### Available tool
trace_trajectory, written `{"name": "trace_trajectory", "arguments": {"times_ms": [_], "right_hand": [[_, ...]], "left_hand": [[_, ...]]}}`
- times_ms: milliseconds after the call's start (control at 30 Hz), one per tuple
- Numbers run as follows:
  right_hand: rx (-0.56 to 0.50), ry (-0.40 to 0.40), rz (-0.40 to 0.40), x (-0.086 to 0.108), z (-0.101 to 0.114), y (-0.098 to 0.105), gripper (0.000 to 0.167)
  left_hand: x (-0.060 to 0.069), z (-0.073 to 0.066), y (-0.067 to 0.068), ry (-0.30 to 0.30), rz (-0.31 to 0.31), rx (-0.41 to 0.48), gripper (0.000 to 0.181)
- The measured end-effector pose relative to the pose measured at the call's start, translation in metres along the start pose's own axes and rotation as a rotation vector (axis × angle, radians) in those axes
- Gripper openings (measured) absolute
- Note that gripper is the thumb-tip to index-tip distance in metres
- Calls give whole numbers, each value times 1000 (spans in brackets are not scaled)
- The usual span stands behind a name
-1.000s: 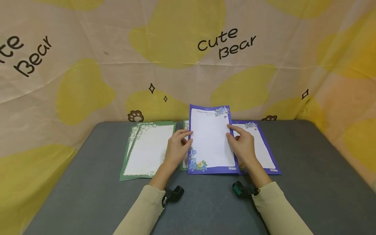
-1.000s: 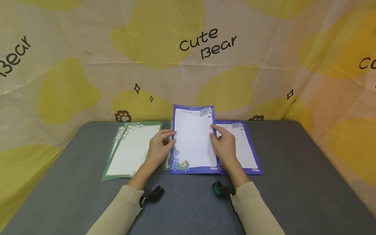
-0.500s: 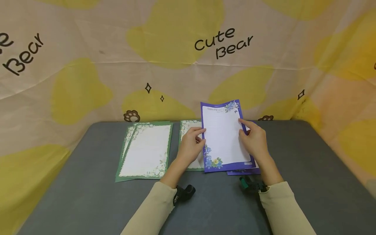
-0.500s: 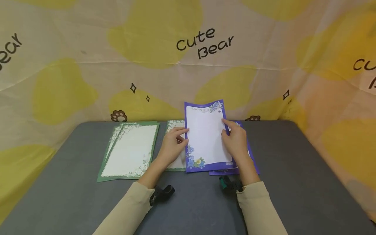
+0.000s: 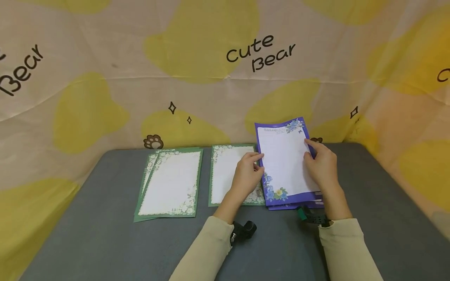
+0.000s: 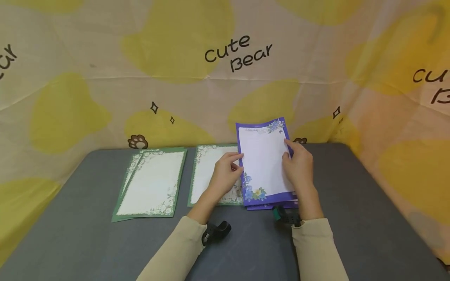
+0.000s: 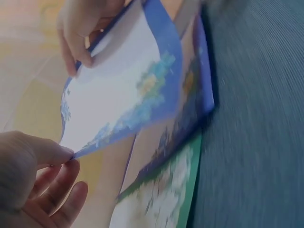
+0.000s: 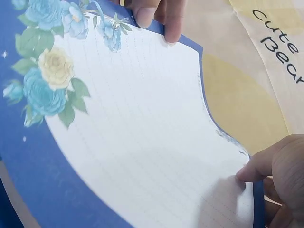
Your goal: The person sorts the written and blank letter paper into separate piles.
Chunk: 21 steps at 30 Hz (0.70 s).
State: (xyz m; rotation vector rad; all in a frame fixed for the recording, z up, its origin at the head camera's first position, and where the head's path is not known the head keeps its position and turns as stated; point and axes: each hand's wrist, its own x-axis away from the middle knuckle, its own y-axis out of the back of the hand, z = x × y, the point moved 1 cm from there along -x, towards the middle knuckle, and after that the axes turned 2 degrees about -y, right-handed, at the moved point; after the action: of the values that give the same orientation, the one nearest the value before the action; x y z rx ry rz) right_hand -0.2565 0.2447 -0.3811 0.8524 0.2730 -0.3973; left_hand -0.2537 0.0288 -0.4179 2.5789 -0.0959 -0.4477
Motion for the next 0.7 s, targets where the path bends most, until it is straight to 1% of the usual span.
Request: {"name": "trace_trajectory", "arguments": {"times_ms": [133,233,333,433,567,700], "right_hand": [[9,-25,0,-1,-2,2,42],[9,-28,-2,-1,-4,-1,43],[12,-30,3,-2,-7,-3,43],[35,-36,23,-2,-12,-4,44],[79,-60,77,-1,-20,-7,45],[104,-77,120,0,-29,-14,45]], "left_hand": [[-1,-1,-8,16,-36,30,42],[2,0,-12,20,-52,15,41],[3,2,-16,18,-55,-27,41],[4,4,-21,10,-41,-71,41],[5,7,-28,-9,-20,-149,40],[7,10,-32,-17,-16,-218,39]]}}
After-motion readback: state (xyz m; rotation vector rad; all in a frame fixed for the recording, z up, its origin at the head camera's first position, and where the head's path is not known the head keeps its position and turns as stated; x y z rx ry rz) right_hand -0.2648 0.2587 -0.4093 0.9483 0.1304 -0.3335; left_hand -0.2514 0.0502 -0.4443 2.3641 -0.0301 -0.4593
